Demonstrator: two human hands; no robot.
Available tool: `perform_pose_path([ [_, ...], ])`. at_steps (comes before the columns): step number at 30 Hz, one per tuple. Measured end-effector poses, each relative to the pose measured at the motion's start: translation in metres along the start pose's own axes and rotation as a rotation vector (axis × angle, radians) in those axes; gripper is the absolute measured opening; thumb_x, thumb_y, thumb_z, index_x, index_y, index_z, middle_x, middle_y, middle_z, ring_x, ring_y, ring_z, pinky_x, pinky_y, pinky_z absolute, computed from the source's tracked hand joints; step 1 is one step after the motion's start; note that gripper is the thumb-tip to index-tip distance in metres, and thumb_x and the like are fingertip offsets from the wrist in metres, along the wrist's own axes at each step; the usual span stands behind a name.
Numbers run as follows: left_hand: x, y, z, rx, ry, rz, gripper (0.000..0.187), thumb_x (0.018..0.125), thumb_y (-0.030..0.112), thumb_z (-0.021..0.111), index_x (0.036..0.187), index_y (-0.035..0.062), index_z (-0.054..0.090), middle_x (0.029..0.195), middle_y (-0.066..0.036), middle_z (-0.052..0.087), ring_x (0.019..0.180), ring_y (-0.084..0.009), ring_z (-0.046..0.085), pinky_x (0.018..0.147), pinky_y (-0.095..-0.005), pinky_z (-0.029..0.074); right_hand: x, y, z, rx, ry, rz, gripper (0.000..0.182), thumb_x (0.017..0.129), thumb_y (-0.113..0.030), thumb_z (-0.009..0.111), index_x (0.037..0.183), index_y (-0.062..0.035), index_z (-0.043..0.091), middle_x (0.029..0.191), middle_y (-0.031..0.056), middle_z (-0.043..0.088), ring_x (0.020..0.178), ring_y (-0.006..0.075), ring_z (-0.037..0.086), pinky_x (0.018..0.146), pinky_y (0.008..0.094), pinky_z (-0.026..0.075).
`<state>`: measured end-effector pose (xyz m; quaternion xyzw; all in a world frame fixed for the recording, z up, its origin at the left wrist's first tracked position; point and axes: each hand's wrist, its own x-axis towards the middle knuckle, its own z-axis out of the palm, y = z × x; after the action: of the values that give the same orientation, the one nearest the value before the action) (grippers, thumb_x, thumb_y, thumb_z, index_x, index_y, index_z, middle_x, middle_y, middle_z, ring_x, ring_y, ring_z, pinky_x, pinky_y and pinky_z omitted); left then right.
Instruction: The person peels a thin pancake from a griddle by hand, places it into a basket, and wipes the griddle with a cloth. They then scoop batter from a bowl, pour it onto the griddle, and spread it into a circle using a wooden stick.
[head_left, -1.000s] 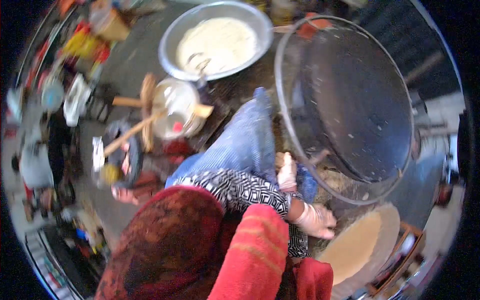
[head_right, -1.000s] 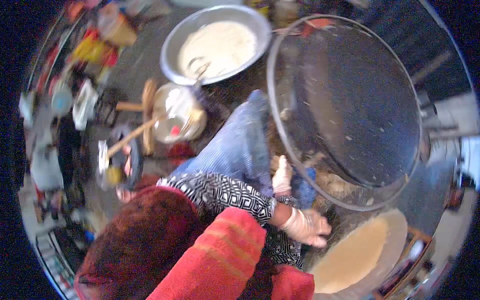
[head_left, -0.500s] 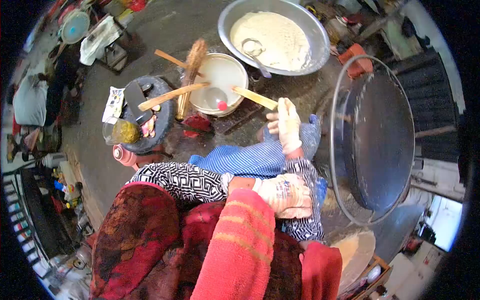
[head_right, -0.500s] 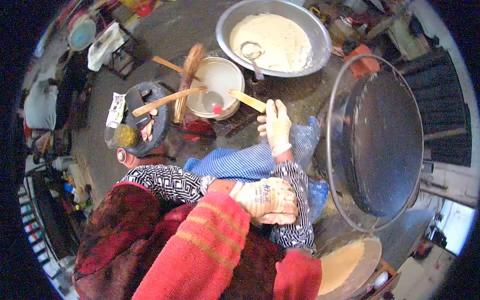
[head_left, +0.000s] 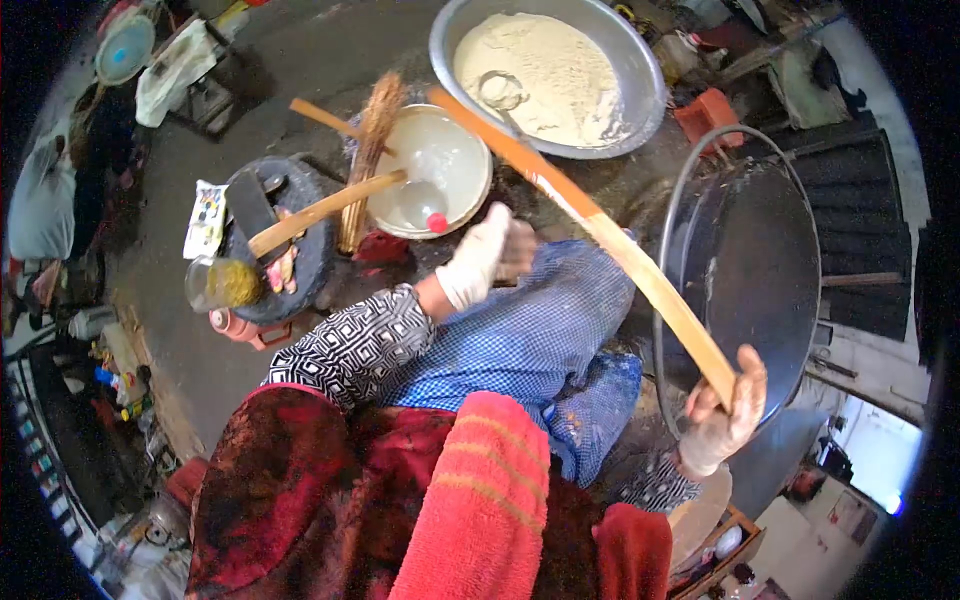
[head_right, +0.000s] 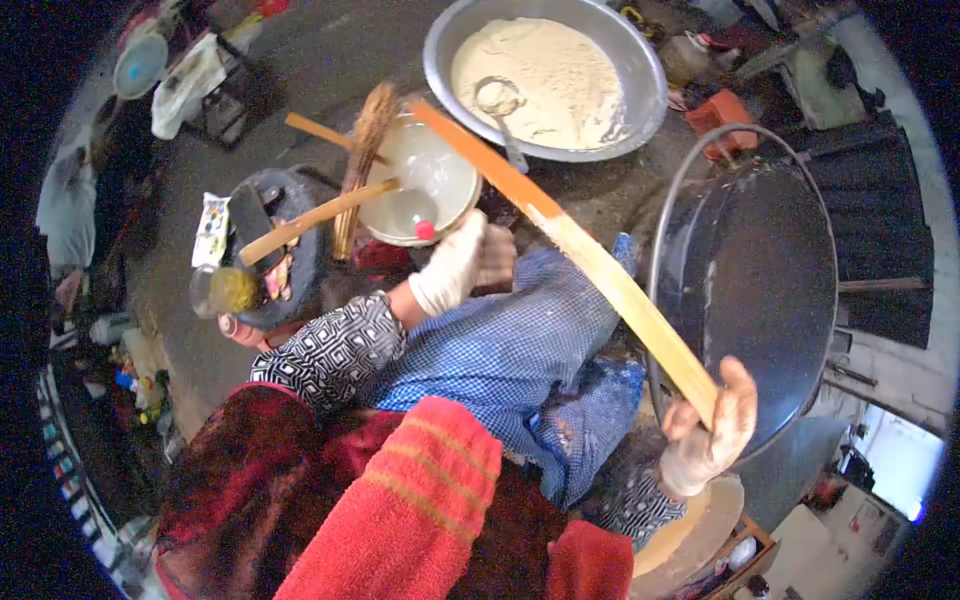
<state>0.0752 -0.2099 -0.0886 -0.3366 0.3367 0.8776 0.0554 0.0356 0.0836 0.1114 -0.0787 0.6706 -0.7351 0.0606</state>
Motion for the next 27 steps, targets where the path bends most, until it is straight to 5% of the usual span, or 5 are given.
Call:
perform_pose_path([
  [4, 0.062, 0.047, -0.003, -0.416, -0.105, 0.002, 0.097, 0.089, 0.056, 0.053, 0.146, -0.0036, 0.003, 0.143, -0.027, 0.028, 0.124, -0.0384, 0.043, 0.097, -0.0536, 0.046, -0.034, 0.076, -0.042, 0.054, -0.203, 0.365, 0.046, 0.086, -0.021, 0.066, 0.119, 0.0064, 0.048, 0.078, 0.011, 0.062, 0.058, 0.0197, 0.062, 0.054, 0.0306, 0.054],
  [9, 0.16, 0.077, 0.016, -0.312, 0.015, 0.002, 0.015, 0.093, 0.015, 0.057, 0.092, 0.0022, 0.051, 0.081, -0.009, 0.055, 0.067, -0.022, 0.055, 0.062, -0.0398, 0.056, -0.005, 0.105, 0.06, 0.055, -0.345, 0.65, 0.027, 0.092, -0.025, 0.06, 0.104, -0.0012, 0.052, 0.064, 0.0043, 0.055, 0.05, 0.0118, 0.054, 0.042, 0.0236, 0.042],
  [16, 0.123, 0.083, 0.001, 0.084, -0.081, 0.225, 0.021, 0.094, 0.017, 0.052, 0.076, 0.0083, 0.047, 0.055, 0.0, 0.044, 0.041, -0.0124, 0.042, 0.036, -0.0257, 0.035, -0.016, 0.177, 0.054, -0.142, 0.099, 0.364, 0.021, 0.097, -0.026, 0.052, 0.089, -0.0073, 0.048, 0.056, -0.0009, 0.044, 0.042, 0.007, 0.042, 0.035, 0.0211, 0.035],
  [21, 0.109, 0.089, 0.026, 0.143, 0.078, 0.09, 0.016, 0.094, 0.022, 0.055, 0.094, 0.0072, 0.049, 0.064, -0.001, 0.046, 0.046, -0.0085, 0.042, 0.036, -0.0218, 0.037, -0.006, 0.182, 0.058, 0.066, 0.161, 0.389, 0.019, 0.097, -0.024, 0.05, 0.091, -0.0056, 0.047, 0.055, 0.0, 0.046, 0.041, 0.0082, 0.043, 0.036, 0.0225, 0.037],
  [27, 0.235, 0.168, 0.057, 1.376, 0.102, 0.301, 0.052, 0.093, 0.025, 0.054, 0.136, -0.0007, 0.039, 0.088, -0.012, 0.061, 0.068, -0.0198, 0.062, 0.054, -0.0357, 0.053, 0.002, 0.179, 0.06, 0.043, 0.183, 0.382, 0.015, 0.097, -0.018, 0.047, 0.092, -0.0038, 0.049, 0.053, 0.0016, 0.047, 0.04, 0.0096, 0.044, 0.04, 0.0237, 0.037],
])
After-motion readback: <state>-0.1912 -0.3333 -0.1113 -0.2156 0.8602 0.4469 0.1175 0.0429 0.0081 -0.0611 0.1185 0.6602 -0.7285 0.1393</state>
